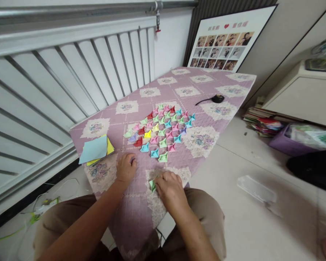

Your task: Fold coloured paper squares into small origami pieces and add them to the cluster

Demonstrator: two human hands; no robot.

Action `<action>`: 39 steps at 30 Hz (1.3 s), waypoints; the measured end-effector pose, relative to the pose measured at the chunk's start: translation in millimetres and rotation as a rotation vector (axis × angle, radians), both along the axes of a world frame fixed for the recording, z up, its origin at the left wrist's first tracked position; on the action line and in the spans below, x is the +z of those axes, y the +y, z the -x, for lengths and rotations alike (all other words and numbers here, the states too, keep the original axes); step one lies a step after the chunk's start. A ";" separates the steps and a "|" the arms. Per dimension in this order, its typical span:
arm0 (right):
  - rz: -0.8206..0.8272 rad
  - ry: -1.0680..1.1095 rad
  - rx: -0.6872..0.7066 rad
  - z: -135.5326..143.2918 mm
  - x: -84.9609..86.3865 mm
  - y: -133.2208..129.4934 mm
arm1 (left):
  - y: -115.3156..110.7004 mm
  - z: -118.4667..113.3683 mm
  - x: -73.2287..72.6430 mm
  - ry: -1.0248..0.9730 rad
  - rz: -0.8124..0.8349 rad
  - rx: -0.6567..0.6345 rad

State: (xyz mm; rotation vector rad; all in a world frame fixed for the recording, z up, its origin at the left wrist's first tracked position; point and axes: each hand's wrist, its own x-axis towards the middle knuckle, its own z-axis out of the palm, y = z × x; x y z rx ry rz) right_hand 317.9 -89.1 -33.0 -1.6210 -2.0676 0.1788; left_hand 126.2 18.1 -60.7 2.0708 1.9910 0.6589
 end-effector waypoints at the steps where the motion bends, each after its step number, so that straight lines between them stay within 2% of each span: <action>1: 0.003 -0.048 0.014 -0.7 6.4 2.4 | 0.2 0.2 0.3 -0.001 0.004 0.000; 5: 0.071 -0.168 0.168 -2.6 25.3 13.8 | 1.1 1.1 1.9 -0.014 0.016 -0.012; 9: 0.151 -0.237 0.269 0.3 27.4 23.4 | 1.2 2.0 3.3 -0.015 0.041 -0.016; 14: 0.154 -0.278 0.284 4.2 17.7 30.1 | 0.5 2.5 3.6 -0.004 0.036 -0.021; 20: 0.084 -0.273 0.332 5.3 9.7 35.2 | 0.6 2.5 4.3 -0.007 0.048 -0.023; 31: 0.098 -0.278 0.335 9.2 11.3 38.3 | 1.5 2.8 3.0 -0.006 0.044 -0.034; 39: 0.113 -0.277 0.313 5.3 2.4 36.3 | 1.3 2.4 4.3 -0.030 0.045 -0.037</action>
